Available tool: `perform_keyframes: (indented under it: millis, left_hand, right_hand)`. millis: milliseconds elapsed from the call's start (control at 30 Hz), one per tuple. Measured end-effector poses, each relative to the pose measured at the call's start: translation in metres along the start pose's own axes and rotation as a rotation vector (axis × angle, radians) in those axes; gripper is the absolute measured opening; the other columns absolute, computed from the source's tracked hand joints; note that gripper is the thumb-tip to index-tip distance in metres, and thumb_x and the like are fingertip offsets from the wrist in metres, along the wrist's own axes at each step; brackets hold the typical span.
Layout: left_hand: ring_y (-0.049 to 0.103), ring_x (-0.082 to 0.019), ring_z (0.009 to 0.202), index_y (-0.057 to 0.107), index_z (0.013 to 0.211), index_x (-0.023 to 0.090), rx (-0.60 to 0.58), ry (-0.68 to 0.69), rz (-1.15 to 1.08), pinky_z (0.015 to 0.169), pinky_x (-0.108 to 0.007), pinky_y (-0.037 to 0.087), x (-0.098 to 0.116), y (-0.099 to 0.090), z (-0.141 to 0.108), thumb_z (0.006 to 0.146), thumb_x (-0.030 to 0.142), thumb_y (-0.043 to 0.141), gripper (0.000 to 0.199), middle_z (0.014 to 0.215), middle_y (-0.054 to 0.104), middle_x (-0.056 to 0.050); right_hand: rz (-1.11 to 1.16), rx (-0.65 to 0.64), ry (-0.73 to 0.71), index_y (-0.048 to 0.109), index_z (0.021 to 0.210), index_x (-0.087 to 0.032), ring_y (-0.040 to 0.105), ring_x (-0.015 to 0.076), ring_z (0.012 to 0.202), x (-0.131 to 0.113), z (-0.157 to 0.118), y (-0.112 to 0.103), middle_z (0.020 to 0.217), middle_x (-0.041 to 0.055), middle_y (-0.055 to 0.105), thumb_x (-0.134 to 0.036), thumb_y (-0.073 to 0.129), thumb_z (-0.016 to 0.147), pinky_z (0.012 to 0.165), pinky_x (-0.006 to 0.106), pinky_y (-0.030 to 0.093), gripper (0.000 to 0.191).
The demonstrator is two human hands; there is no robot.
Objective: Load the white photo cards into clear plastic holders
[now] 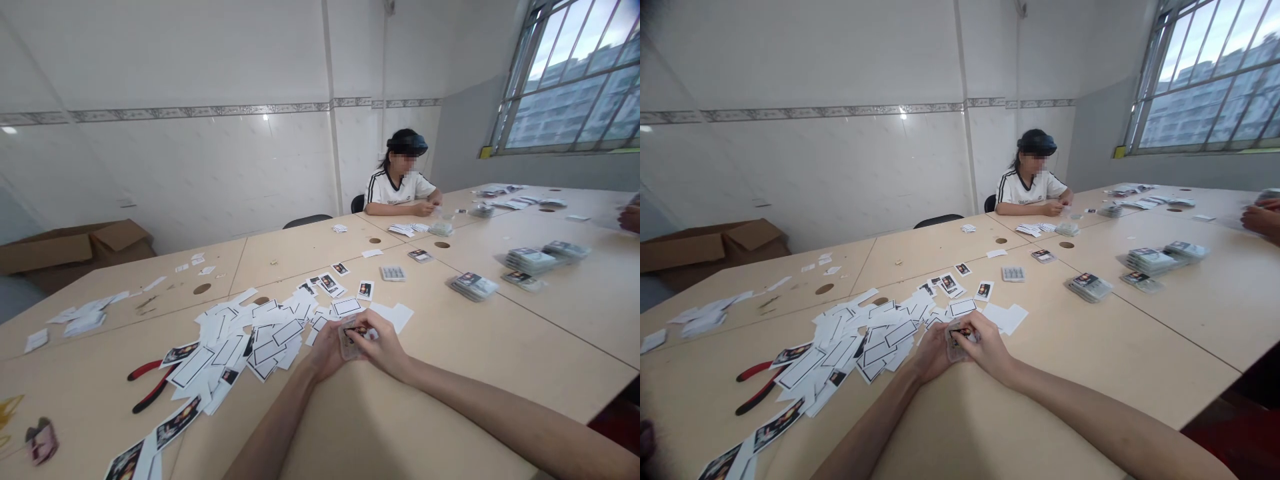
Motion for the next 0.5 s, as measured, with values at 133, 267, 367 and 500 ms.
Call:
perform_keyframes:
  millis: [133,267,367,500]
  left_hand:
    - [0.055,-0.022,0.086,0.059,0.089,0.011,0.016,-0.006,-0.014,0.08,-0.038,0.037,-0.0014,-0.0023,0.0006,0.079,0.029,0.037,0.031,0.084,0.063,-0.01]
    - [0.056,-0.022,0.085,0.06,0.088,0.011,0.051,-0.016,-0.014,0.081,-0.037,0.036,-0.0035,-0.0047,0.0017,0.08,0.035,0.037,0.034,0.082,0.064,-0.01]
    - [0.057,-0.02,0.081,0.061,0.084,0.011,0.054,-0.017,-0.027,0.082,-0.036,0.036,-0.0037,-0.0046,0.0018,0.08,0.032,0.038,0.031,0.081,0.064,-0.008]
    - [0.058,-0.02,0.077,0.061,0.08,0.011,0.061,-0.044,-0.017,0.08,-0.038,0.036,-0.0054,-0.0035,0.001,0.08,0.034,0.039,0.032,0.077,0.064,-0.008]
  right_hand:
    - [-0.008,-0.027,-0.061,0.052,0.075,-0.018,0.049,0.0123,0.066,-0.0064,-0.0006,0.0007,0.07,0.0009,0.052,-0.019,0.05,0.076,0.06,0.024,0.039,0.003]
    - [-0.024,-0.026,-0.066,0.054,0.085,-0.02,0.052,0.0129,0.07,-0.0068,-0.0008,-0.0003,0.076,0.0019,0.056,-0.019,0.049,0.077,0.063,0.024,0.042,0.008]
    - [-0.041,-0.045,-0.082,0.053,0.093,-0.02,0.054,0.0141,0.077,-0.007,-0.0007,0.0004,0.084,0.0038,0.058,-0.019,0.048,0.079,0.068,0.026,0.043,0.015]
    - [-0.067,-0.086,-0.159,0.055,0.089,-0.02,0.054,0.0141,0.077,-0.0112,-0.0011,0.0034,0.081,0.0039,0.057,-0.018,0.043,0.082,0.068,0.027,0.044,0.014]
Point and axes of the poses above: each hand's wrist, its own z-axis towards the middle knuckle, its own y-axis out of the palm, x = y × z, the point moved 8 cm from there along z, towards the middle knuckle
